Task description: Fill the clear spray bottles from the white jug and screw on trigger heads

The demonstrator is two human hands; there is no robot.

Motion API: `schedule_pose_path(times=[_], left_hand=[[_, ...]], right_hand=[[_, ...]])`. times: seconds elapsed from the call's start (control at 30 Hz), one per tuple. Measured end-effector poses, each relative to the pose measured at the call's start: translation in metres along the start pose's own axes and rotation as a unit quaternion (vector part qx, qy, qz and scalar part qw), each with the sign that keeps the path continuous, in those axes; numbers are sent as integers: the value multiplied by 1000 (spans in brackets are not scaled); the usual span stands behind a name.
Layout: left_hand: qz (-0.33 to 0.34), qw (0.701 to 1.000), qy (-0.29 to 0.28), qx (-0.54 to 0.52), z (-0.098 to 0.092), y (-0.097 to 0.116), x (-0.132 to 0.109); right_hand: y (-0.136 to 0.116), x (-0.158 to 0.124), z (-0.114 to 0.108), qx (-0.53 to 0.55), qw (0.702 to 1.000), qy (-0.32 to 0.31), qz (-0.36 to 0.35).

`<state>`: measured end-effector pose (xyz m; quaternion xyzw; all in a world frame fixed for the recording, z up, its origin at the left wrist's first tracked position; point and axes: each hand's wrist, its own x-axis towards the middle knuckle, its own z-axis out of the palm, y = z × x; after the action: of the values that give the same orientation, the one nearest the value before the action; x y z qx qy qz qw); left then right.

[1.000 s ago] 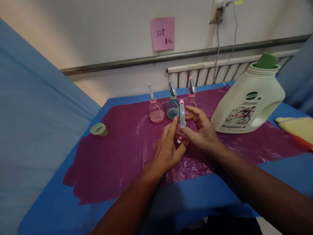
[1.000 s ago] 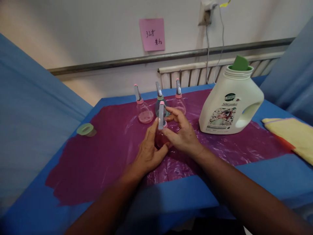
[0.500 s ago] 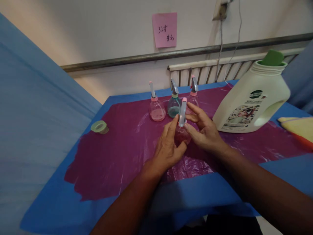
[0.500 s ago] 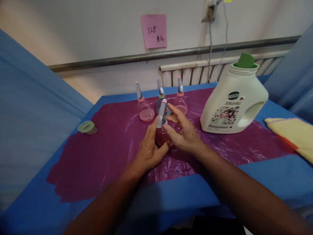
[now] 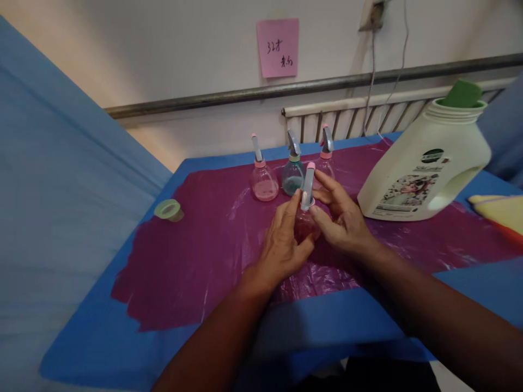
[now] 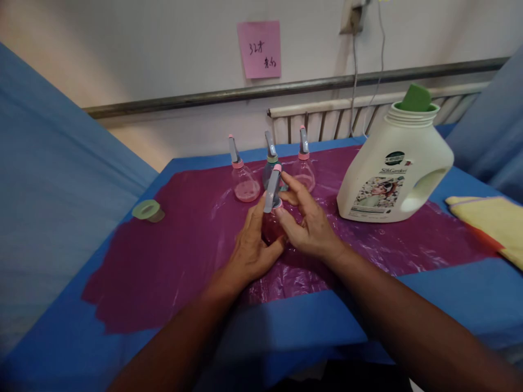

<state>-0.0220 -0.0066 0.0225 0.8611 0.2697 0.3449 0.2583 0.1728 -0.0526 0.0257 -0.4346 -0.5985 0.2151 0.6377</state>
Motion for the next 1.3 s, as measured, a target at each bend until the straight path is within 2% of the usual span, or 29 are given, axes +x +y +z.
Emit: schedule_pose_path(times=[0.23,0.37,0.6,0.8,0.97,1.07,1.3], left_hand=[[-25,1000,3,0,3,-2,0],[-17,1000,8,-2,3,-3,1],[-14,999,21,-19,2,-4,2],[-64,994,85,-2,-6,-4,7],[-86,994,46,41,-7,-11,7],[-87,994,45,48,-6,-14,6],[-135,989,12,65,-11,-7,10]], right_hand=[[5,4,9,-33,998,63,3],[9,4,14,-30,996,81,-3],[4,0,14,-33,997,68,-8],[0,0,6,-23,998,51,-29],[8,1,7,-47,997,59,-9],[13,1,9,-53,997,49,1],[24,-1,9,-85,996,35,-12]])
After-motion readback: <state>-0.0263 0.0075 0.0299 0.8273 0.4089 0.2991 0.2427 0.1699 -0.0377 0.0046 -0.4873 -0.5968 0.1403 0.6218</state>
